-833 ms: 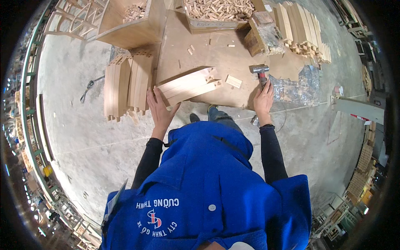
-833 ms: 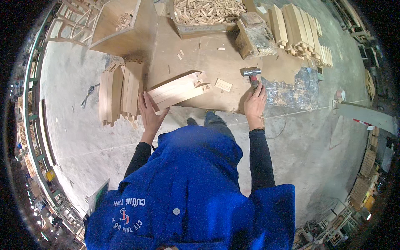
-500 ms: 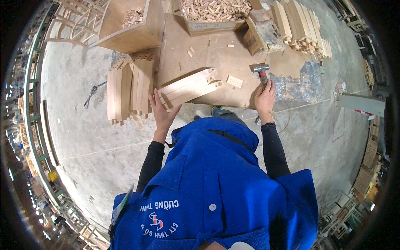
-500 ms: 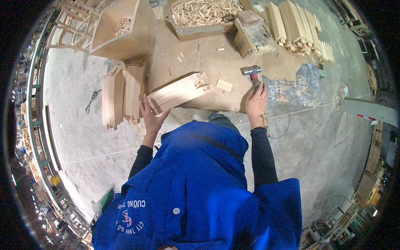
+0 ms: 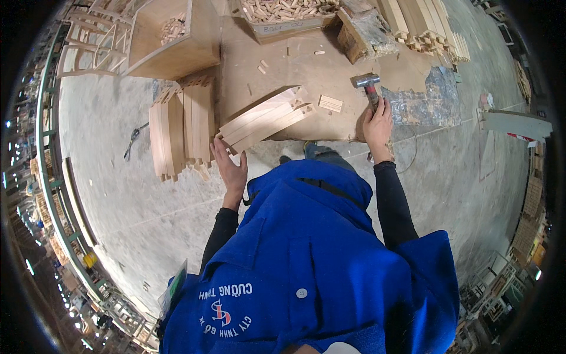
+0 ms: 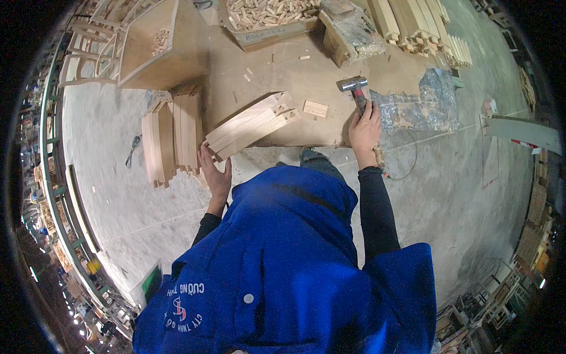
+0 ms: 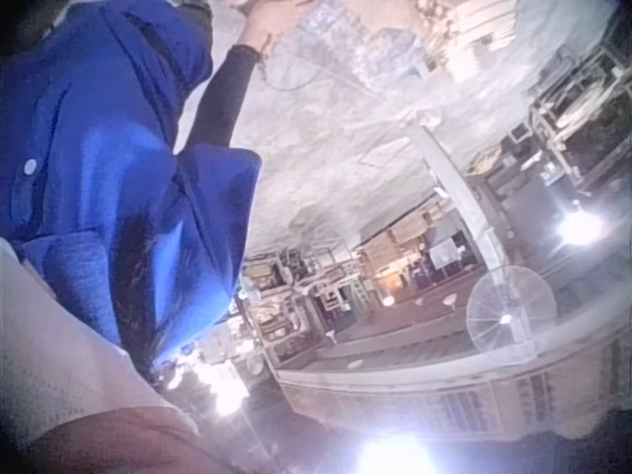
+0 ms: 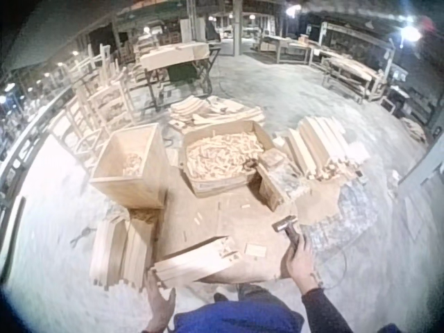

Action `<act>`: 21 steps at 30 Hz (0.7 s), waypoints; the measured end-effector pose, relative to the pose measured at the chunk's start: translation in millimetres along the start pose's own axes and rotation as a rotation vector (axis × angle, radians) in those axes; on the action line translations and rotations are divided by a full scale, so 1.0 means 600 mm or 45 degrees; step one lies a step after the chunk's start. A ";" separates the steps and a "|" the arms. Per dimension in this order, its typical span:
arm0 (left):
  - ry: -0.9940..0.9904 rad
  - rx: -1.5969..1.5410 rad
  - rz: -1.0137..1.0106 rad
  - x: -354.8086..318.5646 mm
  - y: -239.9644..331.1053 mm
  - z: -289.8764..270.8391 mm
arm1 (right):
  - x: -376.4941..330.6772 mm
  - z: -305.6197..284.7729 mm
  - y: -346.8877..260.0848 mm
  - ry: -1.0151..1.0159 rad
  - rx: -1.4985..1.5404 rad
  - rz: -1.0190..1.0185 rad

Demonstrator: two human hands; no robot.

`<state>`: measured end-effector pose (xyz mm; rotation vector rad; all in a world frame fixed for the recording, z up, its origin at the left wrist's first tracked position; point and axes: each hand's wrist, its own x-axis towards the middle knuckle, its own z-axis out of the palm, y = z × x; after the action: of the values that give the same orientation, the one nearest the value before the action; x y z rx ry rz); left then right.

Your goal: The person inserts small wooden dowels into pre-drilled holes on flat wooden slats and taps them flush with a hammer. They repeat this process for several slats, then stack the completed pieces on a nearby pile.

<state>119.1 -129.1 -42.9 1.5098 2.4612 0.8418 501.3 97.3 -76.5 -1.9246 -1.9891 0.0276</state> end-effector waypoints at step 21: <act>-0.136 -0.158 0.015 0.008 -0.036 -0.020 | 0.001 -0.003 -0.008 -0.030 0.007 0.021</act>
<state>95.4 -136.7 -43.2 1.4874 2.2825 0.8745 497.5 97.4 -73.4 -1.9459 -1.9859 0.0603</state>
